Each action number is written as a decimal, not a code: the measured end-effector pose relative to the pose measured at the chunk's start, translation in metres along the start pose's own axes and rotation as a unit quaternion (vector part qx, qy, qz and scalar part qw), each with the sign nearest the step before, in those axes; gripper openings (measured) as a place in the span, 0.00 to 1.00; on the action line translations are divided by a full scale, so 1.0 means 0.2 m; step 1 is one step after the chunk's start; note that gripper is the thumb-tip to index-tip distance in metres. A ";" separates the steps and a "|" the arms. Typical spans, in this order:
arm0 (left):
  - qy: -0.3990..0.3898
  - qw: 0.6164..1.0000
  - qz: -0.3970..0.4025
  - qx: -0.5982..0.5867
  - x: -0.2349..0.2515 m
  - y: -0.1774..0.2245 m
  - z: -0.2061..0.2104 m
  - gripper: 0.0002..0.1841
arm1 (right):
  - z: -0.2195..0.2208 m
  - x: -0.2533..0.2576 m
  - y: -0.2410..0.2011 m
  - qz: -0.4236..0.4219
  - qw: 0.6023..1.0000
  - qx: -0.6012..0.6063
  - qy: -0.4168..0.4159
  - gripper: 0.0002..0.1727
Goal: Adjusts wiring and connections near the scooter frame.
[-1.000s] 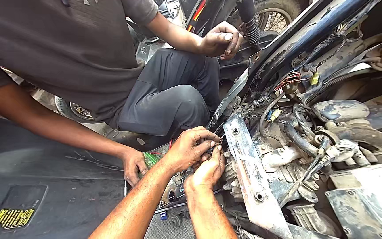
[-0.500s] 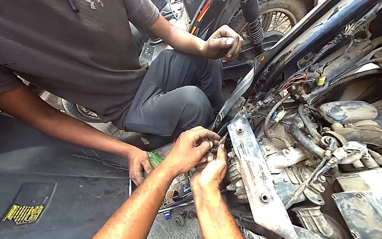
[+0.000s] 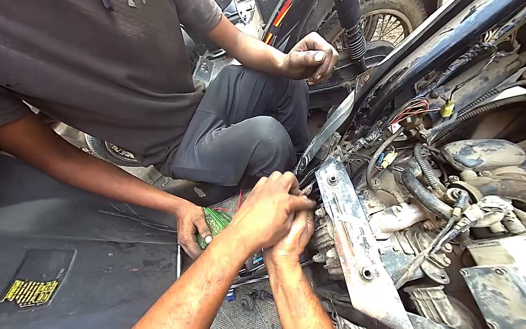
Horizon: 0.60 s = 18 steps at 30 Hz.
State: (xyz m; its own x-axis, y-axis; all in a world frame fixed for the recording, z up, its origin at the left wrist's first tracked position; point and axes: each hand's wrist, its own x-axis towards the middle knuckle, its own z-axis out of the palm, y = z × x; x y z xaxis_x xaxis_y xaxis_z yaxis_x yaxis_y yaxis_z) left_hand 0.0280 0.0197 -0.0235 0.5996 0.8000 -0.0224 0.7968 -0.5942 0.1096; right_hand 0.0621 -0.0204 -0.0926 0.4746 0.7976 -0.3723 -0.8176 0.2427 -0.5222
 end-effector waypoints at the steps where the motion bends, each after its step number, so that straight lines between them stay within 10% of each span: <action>1: -0.022 1.000 0.006 0.013 0.01 0.01 0.00 0.18 | -0.01 0.00 0.01 -0.020 1.000 -0.005 -0.012 0.16; 9: 0.083 0.933 -0.123 -0.329 -0.04 -0.08 0.01 0.10 | 0.00 0.01 -0.02 0.031 0.998 -0.040 0.034 0.21; 18: 0.061 0.961 -0.129 -0.237 0.02 -0.05 0.05 0.06 | 0.00 0.00 -0.02 0.009 0.999 -0.044 0.025 0.19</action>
State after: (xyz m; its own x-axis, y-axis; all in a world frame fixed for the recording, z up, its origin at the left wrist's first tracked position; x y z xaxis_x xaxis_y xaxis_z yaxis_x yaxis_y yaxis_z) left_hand 0.0234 0.0269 -0.0342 0.3508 0.9364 0.0036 0.7767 -0.2931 0.5576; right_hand 0.0648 -0.0218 -0.0911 0.4773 0.7722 -0.4193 -0.7957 0.1774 -0.5791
